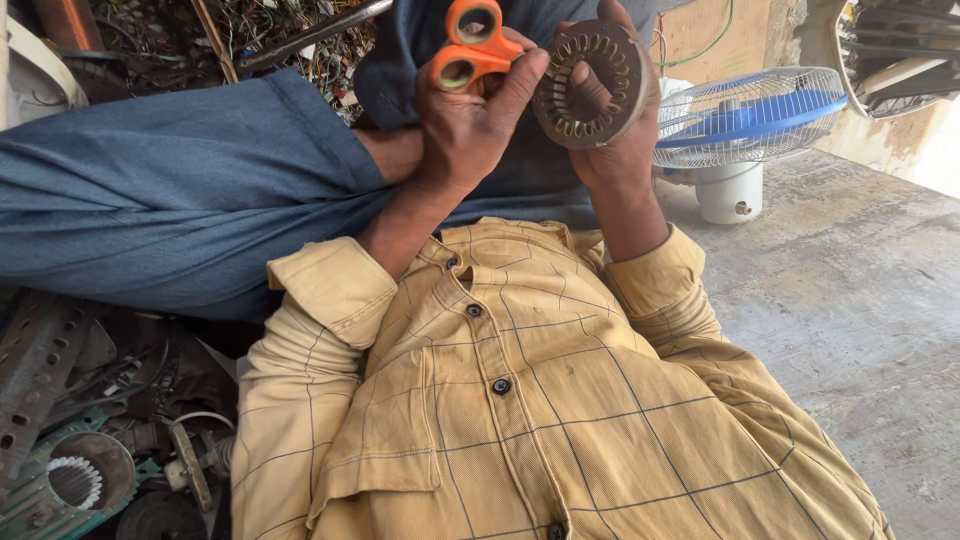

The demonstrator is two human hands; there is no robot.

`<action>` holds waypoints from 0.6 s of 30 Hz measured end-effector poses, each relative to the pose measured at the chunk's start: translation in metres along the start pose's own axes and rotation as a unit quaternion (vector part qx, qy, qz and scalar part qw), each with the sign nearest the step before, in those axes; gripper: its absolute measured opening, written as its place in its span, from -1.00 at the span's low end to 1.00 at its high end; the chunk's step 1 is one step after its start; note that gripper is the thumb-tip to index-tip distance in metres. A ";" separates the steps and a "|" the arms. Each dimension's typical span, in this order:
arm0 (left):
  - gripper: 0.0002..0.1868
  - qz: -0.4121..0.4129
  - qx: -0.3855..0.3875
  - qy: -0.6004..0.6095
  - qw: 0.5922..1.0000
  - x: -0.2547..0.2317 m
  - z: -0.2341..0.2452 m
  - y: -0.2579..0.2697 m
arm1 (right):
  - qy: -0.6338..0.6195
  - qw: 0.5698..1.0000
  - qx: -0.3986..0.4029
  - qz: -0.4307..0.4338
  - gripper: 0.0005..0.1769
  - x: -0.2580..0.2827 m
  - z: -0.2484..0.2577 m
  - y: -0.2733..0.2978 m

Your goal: The person sits on the floor and repairs a small electrical motor stator. They use scissors to cut and insert small pieces of insulating material into the stator slots, repeating the process for multiple slots.

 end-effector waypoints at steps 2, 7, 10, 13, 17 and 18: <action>-0.93 -0.022 0.001 -0.123 0.992 -0.005 0.000 -0.001 | 0.007 1.000 0.005 0.013 -0.25 -0.001 0.001 0.000; -0.94 -0.024 -0.004 -0.052 0.998 -0.008 0.003 -0.007 | 0.030 0.999 0.003 0.036 -0.26 0.003 -0.006 -0.003; -0.91 0.021 -0.049 0.036 0.998 -0.017 0.009 0.001 | 0.057 0.996 -0.015 0.063 -0.32 0.005 -0.015 0.003; -0.89 -0.164 -0.013 -0.143 0.976 -0.070 0.002 0.013 | 0.150 0.982 -0.021 0.109 -0.43 0.008 -0.031 0.009; -0.85 -0.320 -0.003 -0.225 0.921 -0.113 -0.019 0.013 | 0.333 0.930 0.004 0.156 -0.61 0.016 -0.062 0.032; -0.88 -0.284 0.001 -0.194 0.939 -0.114 -0.015 0.007 | 0.358 0.920 0.013 0.157 -0.67 0.018 -0.068 0.035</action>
Point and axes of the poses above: each hand's wrist, its own y-axis away from the middle knuckle, its own z-axis out of the back of the hand, x = y × z, the point moved 7 cm from there along -y, towards the middle knuckle, and after that the axes turned 3 degrees about -y, right-handed, at the moved point
